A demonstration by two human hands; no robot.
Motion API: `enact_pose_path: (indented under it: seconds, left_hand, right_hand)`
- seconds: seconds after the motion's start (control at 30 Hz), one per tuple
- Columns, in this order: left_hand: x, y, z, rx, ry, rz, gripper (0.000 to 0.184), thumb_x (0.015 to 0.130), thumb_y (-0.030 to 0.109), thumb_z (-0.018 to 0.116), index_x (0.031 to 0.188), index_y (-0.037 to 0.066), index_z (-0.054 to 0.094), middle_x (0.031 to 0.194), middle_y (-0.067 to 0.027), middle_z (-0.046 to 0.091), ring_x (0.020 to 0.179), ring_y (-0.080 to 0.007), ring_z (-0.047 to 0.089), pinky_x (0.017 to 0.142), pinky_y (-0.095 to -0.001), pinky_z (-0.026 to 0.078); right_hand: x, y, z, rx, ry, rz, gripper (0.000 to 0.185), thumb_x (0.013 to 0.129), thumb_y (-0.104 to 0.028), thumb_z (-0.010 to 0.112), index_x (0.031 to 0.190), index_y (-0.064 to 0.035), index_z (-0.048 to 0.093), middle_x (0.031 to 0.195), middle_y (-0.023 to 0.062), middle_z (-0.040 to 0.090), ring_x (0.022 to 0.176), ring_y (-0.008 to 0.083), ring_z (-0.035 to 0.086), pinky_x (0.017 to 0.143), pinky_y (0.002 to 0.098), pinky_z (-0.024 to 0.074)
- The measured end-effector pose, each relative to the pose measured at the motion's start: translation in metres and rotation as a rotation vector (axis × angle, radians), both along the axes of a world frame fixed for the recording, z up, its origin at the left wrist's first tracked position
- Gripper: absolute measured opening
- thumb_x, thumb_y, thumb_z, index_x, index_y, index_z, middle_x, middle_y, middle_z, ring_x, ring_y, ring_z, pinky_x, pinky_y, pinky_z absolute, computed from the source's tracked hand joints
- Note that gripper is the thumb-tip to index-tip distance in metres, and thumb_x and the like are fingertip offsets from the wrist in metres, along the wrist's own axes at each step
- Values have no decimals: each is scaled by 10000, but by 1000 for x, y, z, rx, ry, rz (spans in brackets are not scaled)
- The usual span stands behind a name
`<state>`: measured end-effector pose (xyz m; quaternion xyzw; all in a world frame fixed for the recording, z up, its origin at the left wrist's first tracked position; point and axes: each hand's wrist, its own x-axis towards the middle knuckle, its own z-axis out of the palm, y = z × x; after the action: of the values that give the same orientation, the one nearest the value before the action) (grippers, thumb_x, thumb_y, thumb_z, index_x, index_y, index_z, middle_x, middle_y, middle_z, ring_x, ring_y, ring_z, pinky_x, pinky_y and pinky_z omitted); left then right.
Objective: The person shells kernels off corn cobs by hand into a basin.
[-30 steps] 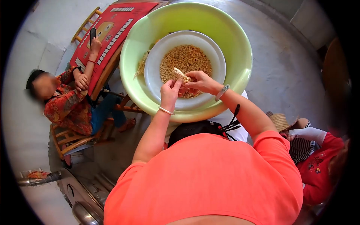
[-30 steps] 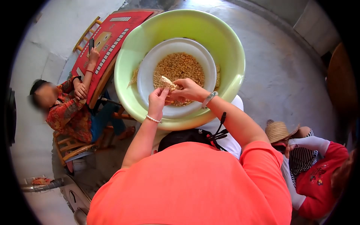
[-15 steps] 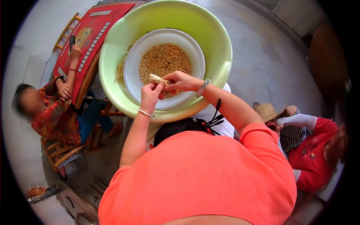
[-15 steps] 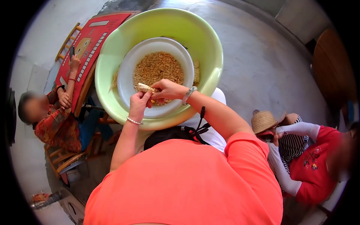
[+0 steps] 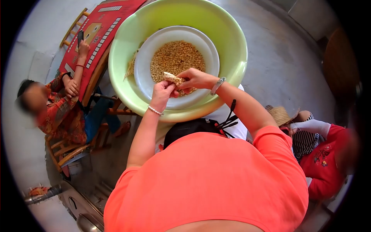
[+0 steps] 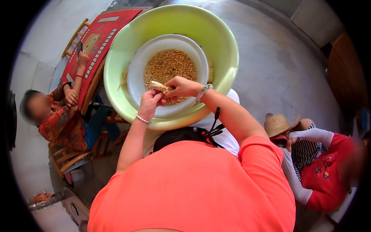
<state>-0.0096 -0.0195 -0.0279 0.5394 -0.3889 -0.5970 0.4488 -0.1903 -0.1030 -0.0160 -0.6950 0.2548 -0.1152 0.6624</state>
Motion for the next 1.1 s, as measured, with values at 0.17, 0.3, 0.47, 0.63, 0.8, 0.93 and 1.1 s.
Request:
enact_pose_path:
  seconds: [0.17, 0.3, 0.47, 0.63, 0.8, 0.93, 1.1]
  left_hand:
    - [-7, 1, 5, 45, 166, 73, 156, 913, 120, 549, 934, -13, 627, 804, -50, 642, 634, -98, 586, 604, -239, 510]
    - [-11, -2, 8, 48, -48, 68, 166, 894, 157, 597, 852, 1, 638, 734, -35, 633, 628, -102, 584, 587, -247, 495]
    - [-5, -2, 6, 58, -30, 19, 159, 884, 147, 611, 846, -4, 641, 713, -39, 631, 597, -99, 577, 546, -226, 481]
    - [2, -1, -1, 17, 48, 17, 161, 900, 138, 579, 918, -9, 643, 764, -44, 647, 606, -97, 586, 559, -228, 497]
    - [-6, -6, -3, 17, 26, 100, 164, 904, 109, 541, 980, 8, 645, 813, -40, 659, 663, -106, 616, 613, -235, 522]
    - [-8, -7, -6, 34, 0, 150, 161, 885, 95, 552, 975, 0, 647, 837, -49, 666, 696, -110, 629, 623, -238, 523]
    - [-8, -7, -3, 88, 14, 199, 167, 859, 176, 647, 899, 13, 647, 767, -40, 650, 642, -105, 608, 566, -235, 501]
  right_hand:
    - [3, 0, -1, -16, -25, -82, 196, 813, -142, 643, 934, 11, 640, 701, 46, 638, 621, 92, 607, 593, 239, 502]
    - [5, 3, -7, -83, -8, -108, 191, 825, -136, 632, 938, 18, 632, 696, 42, 628, 615, 92, 600, 578, 243, 498]
    - [1, 3, 2, -83, 38, -22, 166, 841, -111, 622, 930, 29, 617, 685, 26, 601, 628, 79, 566, 585, 234, 489]
    - [2, 1, 0, 90, -31, -59, 226, 786, -135, 676, 959, 9, 650, 706, 42, 630, 621, 87, 595, 573, 239, 493]
    - [8, 4, -3, -137, -17, -181, 281, 722, -193, 747, 918, -12, 660, 689, 74, 636, 621, 134, 608, 584, 273, 484]
    - [8, 6, -8, -518, 68, -273, 394, 670, -306, 764, 889, -3, 642, 719, 170, 617, 649, 326, 584, 628, 388, 465]
    - [5, 7, -10, -592, 73, -311, 326, 702, -258, 722, 899, -14, 632, 749, 188, 610, 700, 351, 599, 633, 409, 467]
